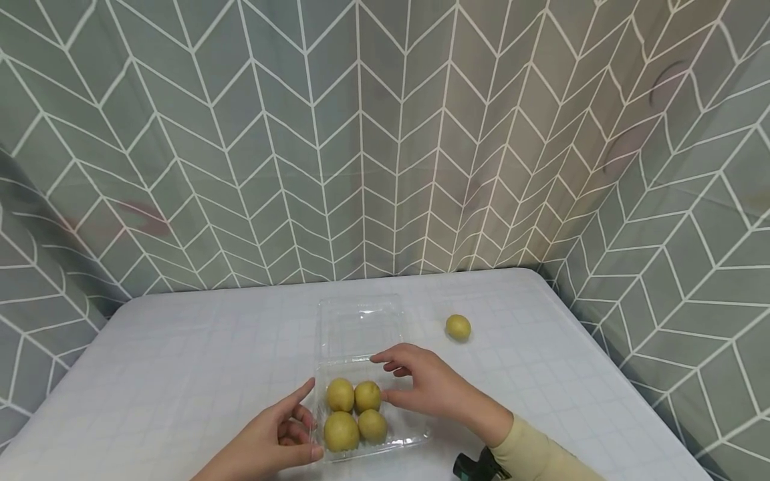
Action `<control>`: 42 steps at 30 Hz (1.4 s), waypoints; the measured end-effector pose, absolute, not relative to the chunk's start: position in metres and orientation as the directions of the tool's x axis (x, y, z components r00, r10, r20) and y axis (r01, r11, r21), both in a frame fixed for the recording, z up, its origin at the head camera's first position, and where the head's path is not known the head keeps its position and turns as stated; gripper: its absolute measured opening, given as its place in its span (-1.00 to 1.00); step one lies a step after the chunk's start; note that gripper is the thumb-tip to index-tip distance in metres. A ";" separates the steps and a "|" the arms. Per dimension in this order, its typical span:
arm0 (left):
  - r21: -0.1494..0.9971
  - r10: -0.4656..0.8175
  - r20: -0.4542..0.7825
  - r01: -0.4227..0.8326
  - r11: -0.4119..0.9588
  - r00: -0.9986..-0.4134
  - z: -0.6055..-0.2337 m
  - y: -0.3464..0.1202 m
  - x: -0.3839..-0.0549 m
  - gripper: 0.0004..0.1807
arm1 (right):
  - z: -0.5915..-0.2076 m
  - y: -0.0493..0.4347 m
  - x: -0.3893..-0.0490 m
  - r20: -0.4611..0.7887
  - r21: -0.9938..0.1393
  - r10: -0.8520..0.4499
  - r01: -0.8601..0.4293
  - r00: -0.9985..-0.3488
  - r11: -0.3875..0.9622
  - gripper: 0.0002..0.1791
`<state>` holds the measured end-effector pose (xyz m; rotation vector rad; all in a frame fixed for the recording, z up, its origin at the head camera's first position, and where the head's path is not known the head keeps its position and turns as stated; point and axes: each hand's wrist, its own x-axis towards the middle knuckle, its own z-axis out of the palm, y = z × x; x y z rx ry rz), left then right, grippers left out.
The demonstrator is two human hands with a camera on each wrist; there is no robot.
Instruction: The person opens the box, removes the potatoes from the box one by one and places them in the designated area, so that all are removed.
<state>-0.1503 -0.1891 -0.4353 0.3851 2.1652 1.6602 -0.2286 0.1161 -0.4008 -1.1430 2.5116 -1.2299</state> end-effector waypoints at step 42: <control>0.976 0.469 -0.134 -0.033 0.217 -0.873 -0.438 -0.190 -0.152 0.05 | -0.408 0.090 -0.233 0.147 -0.329 -0.820 -0.810 -0.553 0.486 -0.50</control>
